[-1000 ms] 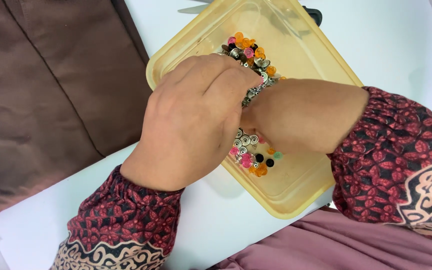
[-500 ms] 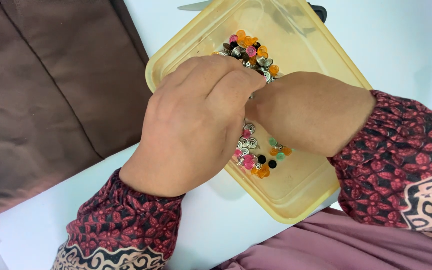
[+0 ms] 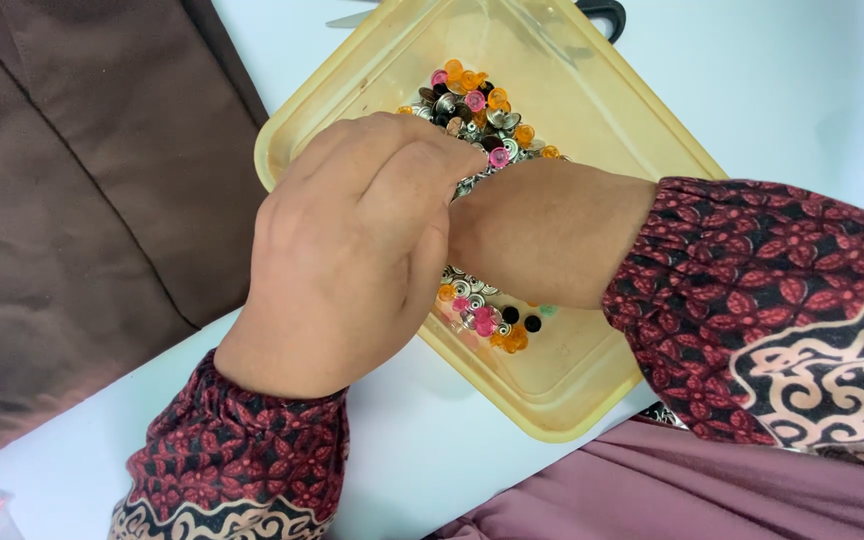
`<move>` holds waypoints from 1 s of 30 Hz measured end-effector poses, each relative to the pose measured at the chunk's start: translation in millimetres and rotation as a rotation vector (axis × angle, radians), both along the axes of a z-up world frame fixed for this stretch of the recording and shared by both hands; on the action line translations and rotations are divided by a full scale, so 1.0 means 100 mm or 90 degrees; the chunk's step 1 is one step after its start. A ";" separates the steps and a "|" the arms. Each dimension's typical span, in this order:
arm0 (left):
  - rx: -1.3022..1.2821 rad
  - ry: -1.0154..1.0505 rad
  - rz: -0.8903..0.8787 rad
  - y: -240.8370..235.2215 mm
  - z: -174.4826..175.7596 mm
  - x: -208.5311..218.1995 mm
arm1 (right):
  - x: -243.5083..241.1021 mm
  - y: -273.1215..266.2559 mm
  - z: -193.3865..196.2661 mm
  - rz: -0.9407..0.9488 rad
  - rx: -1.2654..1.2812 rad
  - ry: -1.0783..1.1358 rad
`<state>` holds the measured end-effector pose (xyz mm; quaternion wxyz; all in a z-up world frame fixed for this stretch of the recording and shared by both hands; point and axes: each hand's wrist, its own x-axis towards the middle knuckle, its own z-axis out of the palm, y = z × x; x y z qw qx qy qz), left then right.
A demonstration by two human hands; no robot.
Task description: The person picks small metal buttons and colored beads from a yellow plastic bin and places them into small clear plastic bags on a white table next to folded brown and blue pants.
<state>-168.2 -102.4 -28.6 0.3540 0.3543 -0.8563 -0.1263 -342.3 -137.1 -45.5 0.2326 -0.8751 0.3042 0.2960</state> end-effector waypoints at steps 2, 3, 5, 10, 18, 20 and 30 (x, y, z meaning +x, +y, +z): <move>0.001 0.002 0.003 0.01 -0.01 0.00 | -0.02 -0.01 -0.04 0.011 -0.003 0.012; 0.004 0.004 0.007 0.01 -0.01 0.00 | -0.02 -0.02 -0.06 0.023 -0.005 0.025; 0.013 -0.002 0.017 0.01 0.02 -0.01 | -0.06 -0.03 -0.12 0.026 -0.021 0.009; 0.036 -0.007 0.077 0.03 0.06 -0.03 | -0.24 -0.13 0.00 0.045 -0.215 -0.164; 0.029 0.036 0.070 0.03 0.01 -0.01 | -0.30 -0.02 0.42 -0.247 -0.311 -0.708; 0.017 0.059 0.068 0.02 -0.03 -0.03 | -0.28 -0.04 0.44 -0.257 -0.263 -0.723; -0.045 0.180 0.056 -0.02 -0.22 -0.01 | -0.28 -0.09 0.46 -0.337 -0.016 -0.726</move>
